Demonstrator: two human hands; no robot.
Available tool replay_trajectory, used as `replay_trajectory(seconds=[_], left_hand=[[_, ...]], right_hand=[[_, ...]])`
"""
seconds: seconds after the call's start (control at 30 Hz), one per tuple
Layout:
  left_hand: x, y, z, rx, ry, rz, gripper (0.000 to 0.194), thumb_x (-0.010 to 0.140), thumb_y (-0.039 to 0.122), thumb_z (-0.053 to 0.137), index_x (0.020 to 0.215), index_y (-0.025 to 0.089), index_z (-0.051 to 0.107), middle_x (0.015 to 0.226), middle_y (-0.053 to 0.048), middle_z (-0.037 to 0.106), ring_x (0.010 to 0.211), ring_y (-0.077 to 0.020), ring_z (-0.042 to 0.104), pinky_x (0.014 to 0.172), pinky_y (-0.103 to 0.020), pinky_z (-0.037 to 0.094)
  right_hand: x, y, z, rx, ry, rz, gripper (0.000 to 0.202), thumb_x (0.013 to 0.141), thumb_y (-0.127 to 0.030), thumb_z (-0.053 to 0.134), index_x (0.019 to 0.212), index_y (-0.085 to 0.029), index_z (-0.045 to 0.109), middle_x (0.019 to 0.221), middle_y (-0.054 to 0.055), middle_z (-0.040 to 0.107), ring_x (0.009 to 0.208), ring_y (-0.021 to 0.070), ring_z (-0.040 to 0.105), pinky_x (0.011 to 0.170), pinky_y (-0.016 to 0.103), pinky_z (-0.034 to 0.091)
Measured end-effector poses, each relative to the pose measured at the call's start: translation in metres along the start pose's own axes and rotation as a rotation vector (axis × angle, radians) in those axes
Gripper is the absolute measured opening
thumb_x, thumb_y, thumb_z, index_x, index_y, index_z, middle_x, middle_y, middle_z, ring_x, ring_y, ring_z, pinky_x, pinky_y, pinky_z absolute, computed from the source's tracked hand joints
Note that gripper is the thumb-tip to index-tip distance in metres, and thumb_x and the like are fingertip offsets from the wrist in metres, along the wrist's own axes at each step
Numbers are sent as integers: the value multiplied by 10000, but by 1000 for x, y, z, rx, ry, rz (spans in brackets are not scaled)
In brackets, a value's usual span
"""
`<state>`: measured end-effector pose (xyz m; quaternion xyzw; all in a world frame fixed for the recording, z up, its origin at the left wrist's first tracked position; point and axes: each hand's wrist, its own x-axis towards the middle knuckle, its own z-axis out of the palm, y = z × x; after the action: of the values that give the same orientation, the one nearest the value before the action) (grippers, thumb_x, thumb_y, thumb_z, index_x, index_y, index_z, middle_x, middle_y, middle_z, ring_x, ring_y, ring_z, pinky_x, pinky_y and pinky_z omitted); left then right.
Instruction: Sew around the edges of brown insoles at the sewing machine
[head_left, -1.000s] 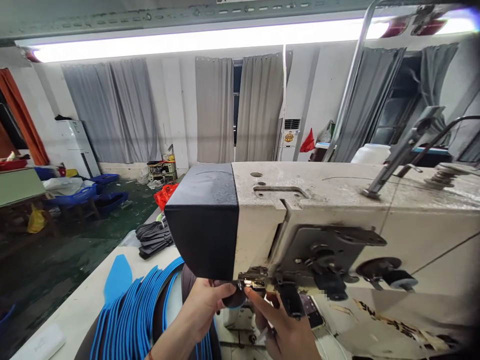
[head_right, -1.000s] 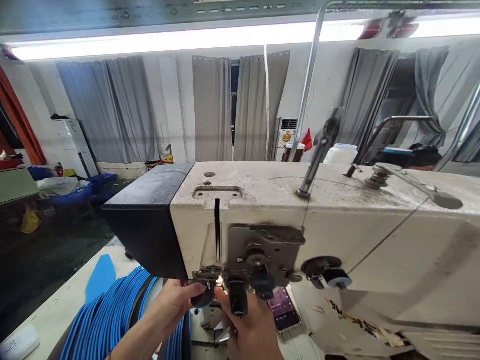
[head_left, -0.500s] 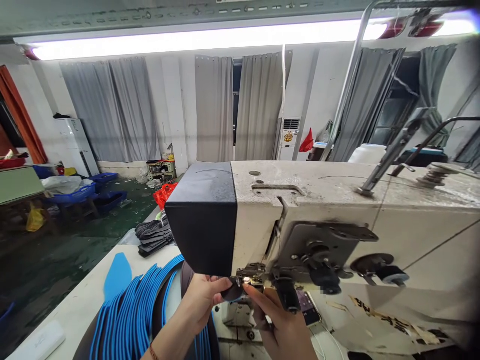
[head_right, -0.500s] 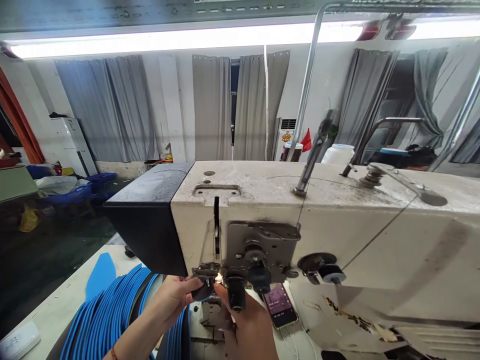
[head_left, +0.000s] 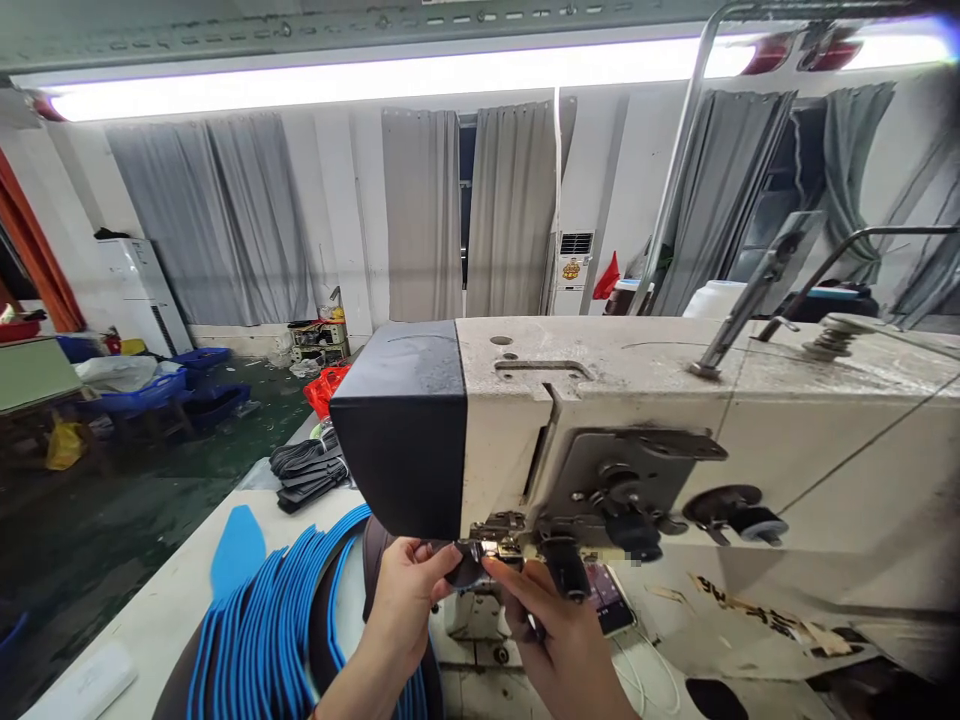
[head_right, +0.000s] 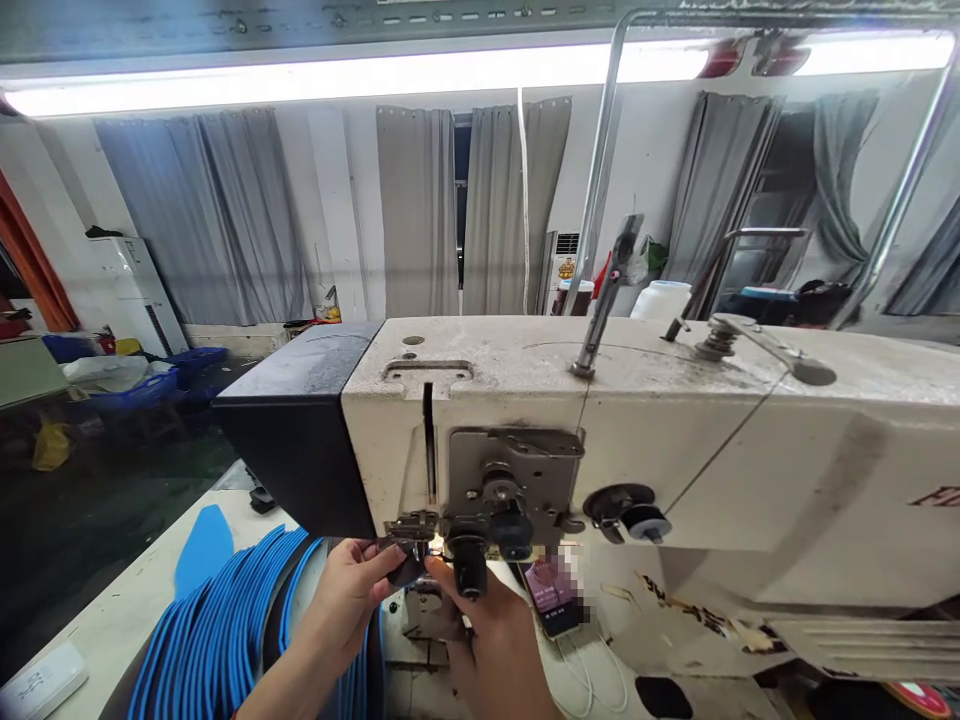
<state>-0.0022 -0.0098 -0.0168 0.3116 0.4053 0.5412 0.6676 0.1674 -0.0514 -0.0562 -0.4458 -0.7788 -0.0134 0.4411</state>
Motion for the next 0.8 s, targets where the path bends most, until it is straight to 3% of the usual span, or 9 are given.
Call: replay_trajectory(seconds=[0.23, 0.4, 0.5, 0.6, 0.8], left_hand=[[-7, -6, 3, -51, 82, 27, 357, 533, 259, 859, 790, 143, 639, 828, -84, 764, 723, -184, 704, 610, -239, 513], [-8, -8, 0, -83, 47, 29, 330, 589, 234, 842, 841, 135, 653, 856, -84, 762, 736, -139, 683, 652, -217, 524], [-8, -5, -5, -95, 20, -34, 296, 597, 203, 840, 827, 131, 668, 839, -70, 754, 692, -114, 673, 591, -178, 514], [-8, -4, -9, -113, 32, -67, 274, 606, 163, 832, 829, 140, 675, 834, -53, 748, 648, -90, 660, 542, -147, 499], [-11, -7, -4, -169, 72, -20, 286, 622, 114, 811, 874, 130, 678, 874, -75, 746, 702, -112, 681, 585, -156, 528]], right_hand=[[0, 2, 4, 53, 25, 46, 473, 807, -50, 448, 1205, -215, 644, 809, 75, 662, 640, 166, 661, 576, 258, 542], [-1, 1, 8, 160, 55, 102, 441, 801, -47, 468, 1153, -220, 669, 842, 64, 676, 650, 147, 660, 579, 226, 535], [-3, 0, 8, 180, 45, 110, 460, 797, -37, 459, 1169, -218, 661, 846, 59, 672, 636, 132, 646, 583, 216, 525], [-3, -1, 6, 173, 39, 109, 465, 798, -35, 455, 1180, -205, 658, 824, 55, 664, 631, 129, 641, 607, 222, 523], [2, -4, 4, 169, 34, 123, 415, 800, -47, 455, 1114, -182, 689, 831, 75, 650, 642, 146, 648, 587, 228, 517]])
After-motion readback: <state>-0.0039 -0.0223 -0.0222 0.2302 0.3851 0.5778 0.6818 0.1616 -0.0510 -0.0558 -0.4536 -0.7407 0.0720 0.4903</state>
